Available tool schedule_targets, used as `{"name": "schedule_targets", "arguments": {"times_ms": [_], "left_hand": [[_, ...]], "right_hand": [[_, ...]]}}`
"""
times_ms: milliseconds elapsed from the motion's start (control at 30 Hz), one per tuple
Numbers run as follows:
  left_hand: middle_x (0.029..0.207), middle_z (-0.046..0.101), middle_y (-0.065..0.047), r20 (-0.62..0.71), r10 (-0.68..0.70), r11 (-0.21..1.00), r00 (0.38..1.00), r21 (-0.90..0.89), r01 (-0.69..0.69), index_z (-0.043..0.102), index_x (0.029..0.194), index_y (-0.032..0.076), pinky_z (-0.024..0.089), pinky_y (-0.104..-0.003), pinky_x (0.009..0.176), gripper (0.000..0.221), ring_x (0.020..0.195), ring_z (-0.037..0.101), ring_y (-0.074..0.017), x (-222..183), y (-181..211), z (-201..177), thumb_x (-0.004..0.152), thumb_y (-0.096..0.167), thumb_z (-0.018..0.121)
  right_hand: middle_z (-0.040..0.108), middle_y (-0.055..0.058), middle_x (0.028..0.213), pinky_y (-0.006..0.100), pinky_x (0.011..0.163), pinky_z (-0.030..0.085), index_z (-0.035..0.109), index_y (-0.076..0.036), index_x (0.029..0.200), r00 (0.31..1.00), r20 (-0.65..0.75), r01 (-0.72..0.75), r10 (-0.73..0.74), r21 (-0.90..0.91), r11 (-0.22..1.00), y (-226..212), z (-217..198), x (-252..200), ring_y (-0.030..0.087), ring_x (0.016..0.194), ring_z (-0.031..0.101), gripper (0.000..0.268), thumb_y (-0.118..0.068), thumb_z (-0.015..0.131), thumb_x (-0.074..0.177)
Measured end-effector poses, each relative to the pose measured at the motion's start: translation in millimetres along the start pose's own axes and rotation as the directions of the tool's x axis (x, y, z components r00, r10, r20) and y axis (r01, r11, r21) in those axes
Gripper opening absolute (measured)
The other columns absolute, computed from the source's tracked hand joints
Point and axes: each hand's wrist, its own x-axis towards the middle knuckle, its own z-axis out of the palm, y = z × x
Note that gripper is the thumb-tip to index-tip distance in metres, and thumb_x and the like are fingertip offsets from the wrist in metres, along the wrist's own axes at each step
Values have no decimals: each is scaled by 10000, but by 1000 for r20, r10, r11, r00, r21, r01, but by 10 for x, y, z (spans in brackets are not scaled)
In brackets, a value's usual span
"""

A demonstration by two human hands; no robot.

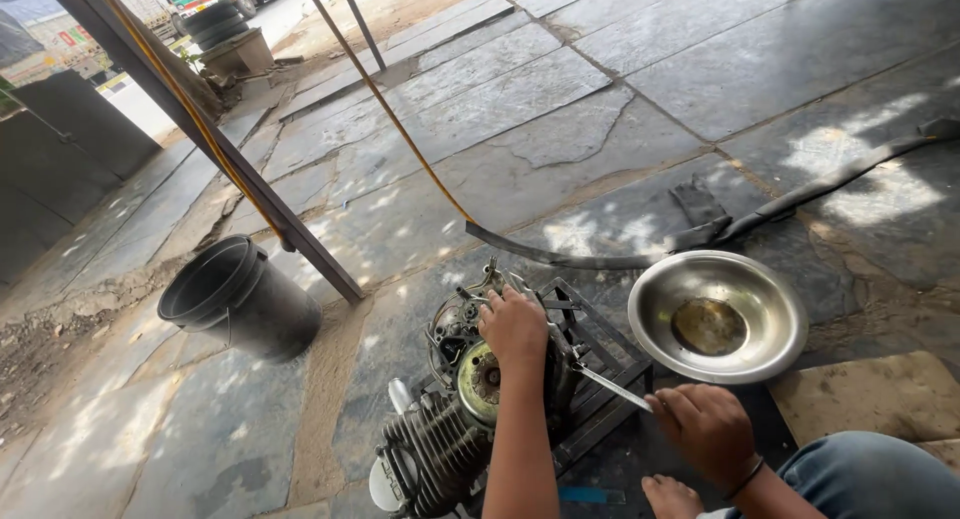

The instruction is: Repairing and disassembling a small motorcycle engine using a wrench and screwdriver in a workshop setting.

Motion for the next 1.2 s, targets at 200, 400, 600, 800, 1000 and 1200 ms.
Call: {"name": "schedule_targets", "arguments": {"times_ms": [200,400,600,800,1000,1200], "left_hand": [[1575,367,-281,0,5,1000,1000,-2,-5,427,1506,34,301,-557,1158,507,1408,424,-458,27,-28,-6,1042,226,355],[1561,393,-302,-21,91,996,996,22,-90,479,1468,16,325,-565,1135,508,1372,477,-458,-29,-47,65,999,195,401],[1520,431,-311,-67,105,994,992,30,-104,532,1427,21,348,-567,1098,504,1326,519,-446,-53,-85,105,979,232,439],[1515,488,-311,-238,186,976,953,-70,-208,613,1342,58,373,-528,1128,429,1364,540,-423,-351,-187,-260,1017,322,521],[1458,550,-224,-358,406,913,841,121,-389,629,1341,84,296,-542,1132,482,1406,440,-430,-1098,-779,-811,955,372,600],[1440,576,-161,-270,94,987,958,-98,-125,629,1299,92,321,-505,1148,461,1380,484,-350,-1462,-1360,-784,952,395,598]], "right_hand": [[741,115,918,353,718,546,713,-62,1043,731,45,-638,681,402,657,476,374,622,206,779,695,402,-446,600,1081],[630,47,784,361,633,528,637,-38,1027,349,460,-602,817,778,-181,608,707,438,175,710,636,458,-495,618,1038],[659,62,786,390,656,513,692,-56,969,404,340,-690,849,723,39,296,358,510,207,718,644,402,-453,657,1016],[736,181,900,489,781,544,768,-67,917,795,248,-595,553,145,791,152,-28,766,378,863,703,441,-476,639,1021],[748,193,927,511,817,556,779,-89,952,720,451,-578,528,-33,816,33,-269,910,405,914,713,508,-561,591,973],[758,171,1056,482,877,576,782,-105,1013,539,735,-377,412,-227,898,-232,-298,820,359,1026,721,666,-704,504,930]]}}
